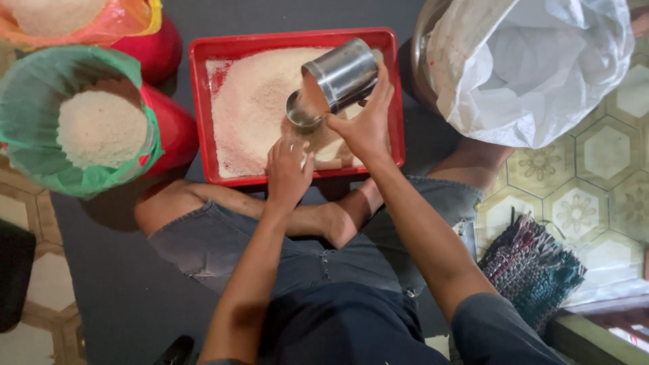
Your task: Measuring and transferring grains from a tray into bags using metal cups while sitting on the floor.
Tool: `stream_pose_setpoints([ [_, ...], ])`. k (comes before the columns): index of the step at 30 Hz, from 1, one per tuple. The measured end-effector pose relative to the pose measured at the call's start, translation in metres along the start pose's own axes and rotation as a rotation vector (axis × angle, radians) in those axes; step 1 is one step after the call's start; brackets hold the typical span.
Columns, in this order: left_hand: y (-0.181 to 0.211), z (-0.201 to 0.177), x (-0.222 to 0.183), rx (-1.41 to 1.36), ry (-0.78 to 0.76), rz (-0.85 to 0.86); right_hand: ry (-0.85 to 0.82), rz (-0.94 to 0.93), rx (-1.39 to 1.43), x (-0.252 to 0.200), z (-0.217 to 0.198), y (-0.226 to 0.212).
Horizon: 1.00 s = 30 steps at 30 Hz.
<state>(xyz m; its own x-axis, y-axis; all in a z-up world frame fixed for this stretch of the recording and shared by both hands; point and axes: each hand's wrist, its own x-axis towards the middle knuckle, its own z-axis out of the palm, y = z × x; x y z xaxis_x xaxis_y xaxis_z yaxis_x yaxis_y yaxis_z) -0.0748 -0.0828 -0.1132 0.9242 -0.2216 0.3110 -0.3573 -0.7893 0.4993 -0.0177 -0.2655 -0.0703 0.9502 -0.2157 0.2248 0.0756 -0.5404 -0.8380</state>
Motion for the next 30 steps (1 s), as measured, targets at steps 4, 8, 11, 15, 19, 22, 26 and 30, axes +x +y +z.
stream_pose_setpoints([
  [4,-0.006,-0.011,-0.009,-0.071,-0.113,0.029,0.030,-0.048,-0.125,0.001,-0.001,0.002],
  [8,-0.013,-0.008,-0.015,-0.060,-0.148,0.000,0.003,-0.064,-0.067,0.005,0.002,-0.001],
  [11,-0.014,-0.005,-0.018,-0.063,-0.181,-0.028,-0.005,-0.047,-0.065,0.006,-0.002,-0.008],
  [15,-0.017,-0.006,-0.023,-0.001,-0.276,-0.036,-0.069,0.017,-0.071,0.006,-0.015,-0.029],
  [19,-0.024,-0.004,-0.026,0.039,-0.243,-0.044,-0.053,-0.117,-0.060,0.009,-0.011,-0.016],
  [22,-0.034,-0.002,-0.031,0.034,-0.196,-0.047,-0.030,-0.184,-0.043,0.011,-0.008,-0.014],
  [26,-0.050,0.015,-0.039,0.133,-0.346,-0.110,0.018,-0.080,0.014,0.009,-0.003,-0.008],
  [30,-0.060,0.034,-0.042,0.123,-0.257,-0.074,0.036,-0.069,0.020,0.008,-0.003,-0.013],
])
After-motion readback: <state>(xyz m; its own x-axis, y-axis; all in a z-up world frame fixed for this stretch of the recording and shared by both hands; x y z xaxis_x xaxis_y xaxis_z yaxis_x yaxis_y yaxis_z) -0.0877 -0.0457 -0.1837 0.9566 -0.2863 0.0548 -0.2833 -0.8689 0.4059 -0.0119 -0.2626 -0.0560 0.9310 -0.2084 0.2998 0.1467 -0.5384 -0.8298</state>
